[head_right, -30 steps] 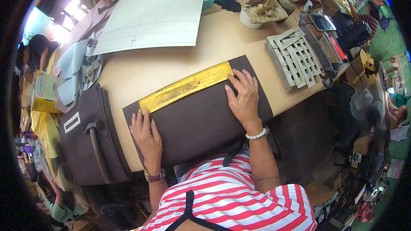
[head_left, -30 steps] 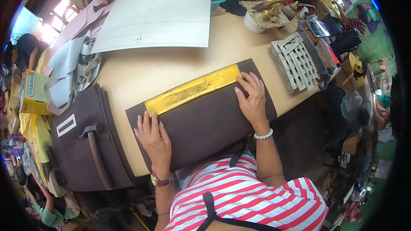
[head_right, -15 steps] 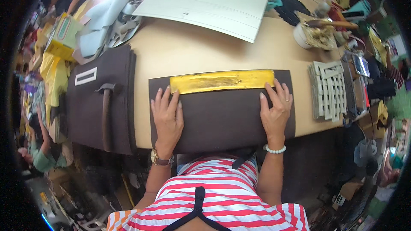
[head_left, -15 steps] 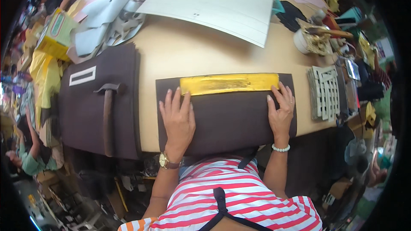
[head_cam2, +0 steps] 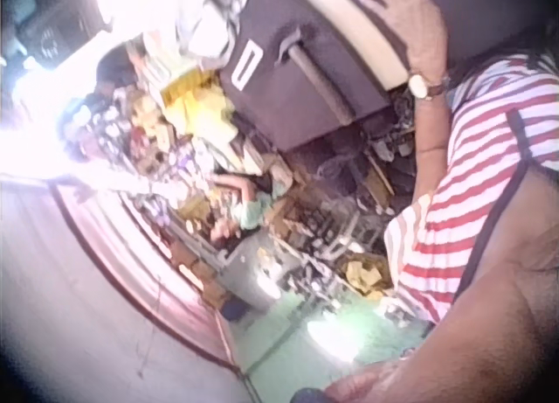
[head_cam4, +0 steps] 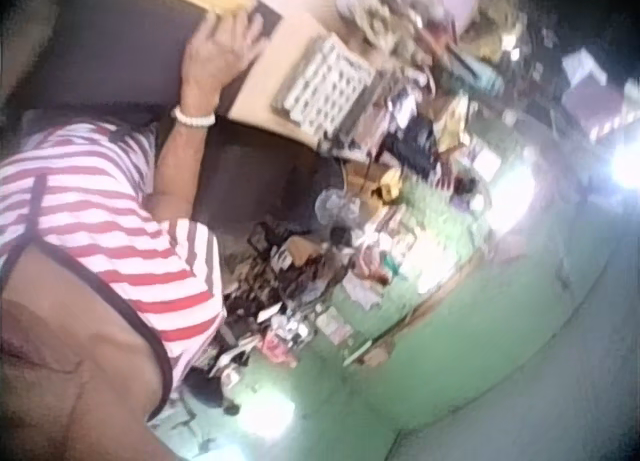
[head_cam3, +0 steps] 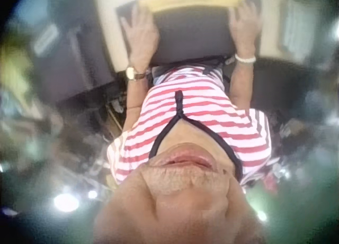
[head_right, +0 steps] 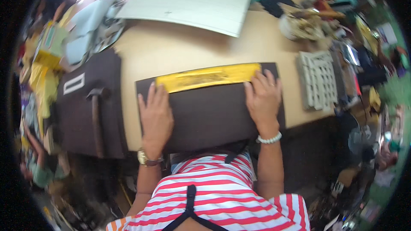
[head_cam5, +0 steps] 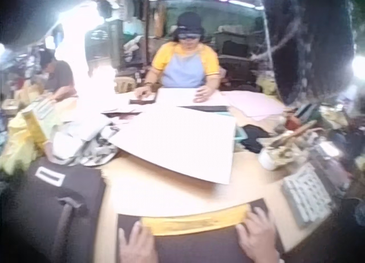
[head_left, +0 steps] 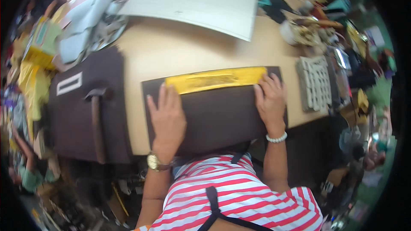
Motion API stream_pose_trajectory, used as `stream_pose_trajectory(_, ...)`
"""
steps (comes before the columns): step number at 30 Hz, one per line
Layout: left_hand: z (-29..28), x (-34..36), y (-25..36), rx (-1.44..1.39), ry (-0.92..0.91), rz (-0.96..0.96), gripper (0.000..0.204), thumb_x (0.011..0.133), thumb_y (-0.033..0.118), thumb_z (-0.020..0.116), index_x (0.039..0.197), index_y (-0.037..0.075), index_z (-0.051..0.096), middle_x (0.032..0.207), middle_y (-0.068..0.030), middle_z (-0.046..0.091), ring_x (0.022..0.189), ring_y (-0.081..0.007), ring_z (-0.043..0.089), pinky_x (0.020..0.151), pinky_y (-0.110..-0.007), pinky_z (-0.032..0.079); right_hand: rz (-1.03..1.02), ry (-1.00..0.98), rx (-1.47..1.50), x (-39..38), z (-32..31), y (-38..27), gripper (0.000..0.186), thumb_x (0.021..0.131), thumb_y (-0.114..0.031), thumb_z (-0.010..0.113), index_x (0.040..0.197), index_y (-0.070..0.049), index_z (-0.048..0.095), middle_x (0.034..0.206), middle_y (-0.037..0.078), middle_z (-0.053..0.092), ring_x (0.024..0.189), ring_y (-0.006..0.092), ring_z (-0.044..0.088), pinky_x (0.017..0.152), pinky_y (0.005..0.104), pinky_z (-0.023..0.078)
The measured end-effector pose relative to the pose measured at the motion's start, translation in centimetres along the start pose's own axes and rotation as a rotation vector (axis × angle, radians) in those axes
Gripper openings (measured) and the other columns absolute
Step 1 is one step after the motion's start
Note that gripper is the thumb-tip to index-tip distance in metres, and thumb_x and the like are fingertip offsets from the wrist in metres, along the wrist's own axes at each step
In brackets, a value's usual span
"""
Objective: The person applies a rectangular template to a piece of dark leather and adjusts the material on the workbench, repeatedly positioning the template and folding the leather.
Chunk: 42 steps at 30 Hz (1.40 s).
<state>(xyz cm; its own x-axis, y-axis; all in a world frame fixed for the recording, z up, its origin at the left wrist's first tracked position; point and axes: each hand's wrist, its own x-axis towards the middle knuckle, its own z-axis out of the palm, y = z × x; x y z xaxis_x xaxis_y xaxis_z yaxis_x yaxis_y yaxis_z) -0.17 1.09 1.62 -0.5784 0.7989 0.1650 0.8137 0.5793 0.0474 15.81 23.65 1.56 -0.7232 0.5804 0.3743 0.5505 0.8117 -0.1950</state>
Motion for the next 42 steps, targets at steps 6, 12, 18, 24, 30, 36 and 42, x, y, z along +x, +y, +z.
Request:
stream_pose_trajectory(6, -0.9, 1.8, 0.3, 0.024, -0.024, 0.114, 0.051, 0.077, 0.004, 0.056, 0.128, 0.009, 0.051, 0.101, -0.0162, 0.051, 0.106, -0.0325, 0.05, 0.093, -0.049, 0.041, -0.007, -0.12, 0.179, 3.2, -1.9, 1.3, 0.015, 0.081, -0.016, 0.062, 0.082, -0.002, 0.066, 0.099, 0.01, 0.065, 0.095, 0.028, 0.058, 0.088, 0.044, 0.041)
stream_pose_trajectory(12, -1.0, 2.1, 0.7, 0.01, -0.053, 0.116, 0.051, 0.076, 0.002, 0.056, 0.126, 0.008, 0.053, 0.095, -0.0159, 0.051, 0.102, -0.0326, 0.051, 0.09, -0.047, 0.042, 0.239, 0.311, -0.188, 4.5, -3.9, 9.0, 0.017, 0.082, -0.018, 0.062, 0.089, -0.003, 0.066, 0.096, 0.012, 0.062, 0.09, 0.03, 0.059, 0.079, 0.0424, 0.045)
stream_pose_trajectory(18, -0.7, 1.9, 0.5, -0.005, -0.03, 0.114, 0.049, 0.077, 0.002, 0.055, 0.126, 0.007, 0.054, 0.094, -0.0152, 0.05, 0.099, -0.0319, 0.051, 0.086, -0.046, 0.043, 0.519, 0.289, -0.36, 5.2, -4.3, 11.5, 0.031, 0.082, -0.03, 0.064, 0.101, -0.006, 0.065, 0.105, 0.011, 0.058, 0.096, 0.0301, 0.059, 0.082, 0.0444, 0.046)
stream_pose_trajectory(24, -0.8, 1.9, 0.6, -0.018, -0.026, 0.091, 0.046, 0.077, 0.002, 0.054, 0.122, 0.007, 0.057, 0.09, -0.0136, 0.05, 0.097, -0.0306, 0.051, 0.085, -0.045, 0.042, 0.622, 0.317, -0.299, 5.8, -5.9, 16.0, 0.037, 0.084, -0.03, 0.06, 0.108, -0.003, 0.062, 0.104, 0.019, 0.061, 0.097, 0.0366, 0.059, 0.084, 0.0474, 0.046)
stream_pose_trajectory(30, -2.1, 3.5, 1.3, 0.038, -0.048, 0.142, 0.04, 0.08, 0.005, 0.055, 0.12, 0.007, 0.058, 0.095, -0.0135, 0.052, 0.1, -0.0306, 0.051, 0.095, -0.051, 0.035, 0.683, 0.053, -0.124, 8.8, -6.6, 24.8, 0.044, 0.082, -0.03, 0.06, 0.112, 0.002, 0.061, 0.111, 0.026, 0.061, 0.105, 0.0398, 0.058, 0.091, 0.0449, 0.044)
stream_pose_trajectory(36, -3.0, 10.6, 14.2, -0.397, 0.108, 0.497, 0.039, 0.086, 0.017, 0.057, 0.122, 0.003, 0.052, 0.125, -0.0183, 0.047, 0.121, -0.034, 0.041, 0.101, -0.055, 0.031, 0.673, 0.191, 0.09, 8.3, -5.1, 26.3, 0.047, 0.074, -0.027, 0.069, 0.11, 0.001, 0.063, 0.104, 0.023, 0.065, 0.1, 0.0357, 0.062, 0.088, 0.0418, 0.047)
stream_pose_trajectory(42, 2.8, 14.3, 30.5, -0.582, 0.215, 0.929, 0.06, 0.091, 0.044, 0.048, 0.135, 0.003, 0.04, 0.141, -0.0188, 0.038, 0.132, -0.0351, 0.033, 0.107, -0.053, 0.025, 0.599, 0.419, 0.506, 8.6, -4.9, 28.3, 0.037, 0.073, -0.011, 0.074, 0.107, 0.003, 0.064, 0.085, 0.009, 0.068, 0.072, 0.0148, 0.063, 0.067, 0.0271, 0.05)
